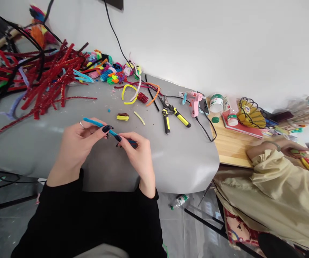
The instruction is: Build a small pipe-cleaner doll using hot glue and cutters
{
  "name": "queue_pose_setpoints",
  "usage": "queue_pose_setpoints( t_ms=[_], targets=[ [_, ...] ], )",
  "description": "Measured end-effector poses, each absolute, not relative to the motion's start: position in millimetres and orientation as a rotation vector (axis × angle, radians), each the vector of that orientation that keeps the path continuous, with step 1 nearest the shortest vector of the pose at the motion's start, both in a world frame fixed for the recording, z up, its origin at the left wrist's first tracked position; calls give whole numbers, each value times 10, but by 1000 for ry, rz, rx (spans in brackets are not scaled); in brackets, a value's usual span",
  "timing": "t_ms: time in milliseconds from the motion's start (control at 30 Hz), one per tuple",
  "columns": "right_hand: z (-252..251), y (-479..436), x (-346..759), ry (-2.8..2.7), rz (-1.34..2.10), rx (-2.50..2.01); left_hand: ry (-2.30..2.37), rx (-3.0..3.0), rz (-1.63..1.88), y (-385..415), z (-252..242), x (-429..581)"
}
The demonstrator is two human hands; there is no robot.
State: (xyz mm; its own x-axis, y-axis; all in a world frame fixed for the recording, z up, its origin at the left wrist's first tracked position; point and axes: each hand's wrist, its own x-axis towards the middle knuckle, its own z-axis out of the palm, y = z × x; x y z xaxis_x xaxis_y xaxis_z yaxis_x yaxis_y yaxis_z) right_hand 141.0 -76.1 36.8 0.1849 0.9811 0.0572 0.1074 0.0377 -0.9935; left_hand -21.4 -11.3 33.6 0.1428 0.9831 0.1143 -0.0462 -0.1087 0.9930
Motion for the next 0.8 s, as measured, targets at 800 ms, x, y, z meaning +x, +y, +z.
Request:
queue_pose_setpoints(
  t_ms=[800],
  targets=[
    [312,-741,1208,-1183,839,-1383,1211,1209,1331,-198,281,-111]
  ],
)
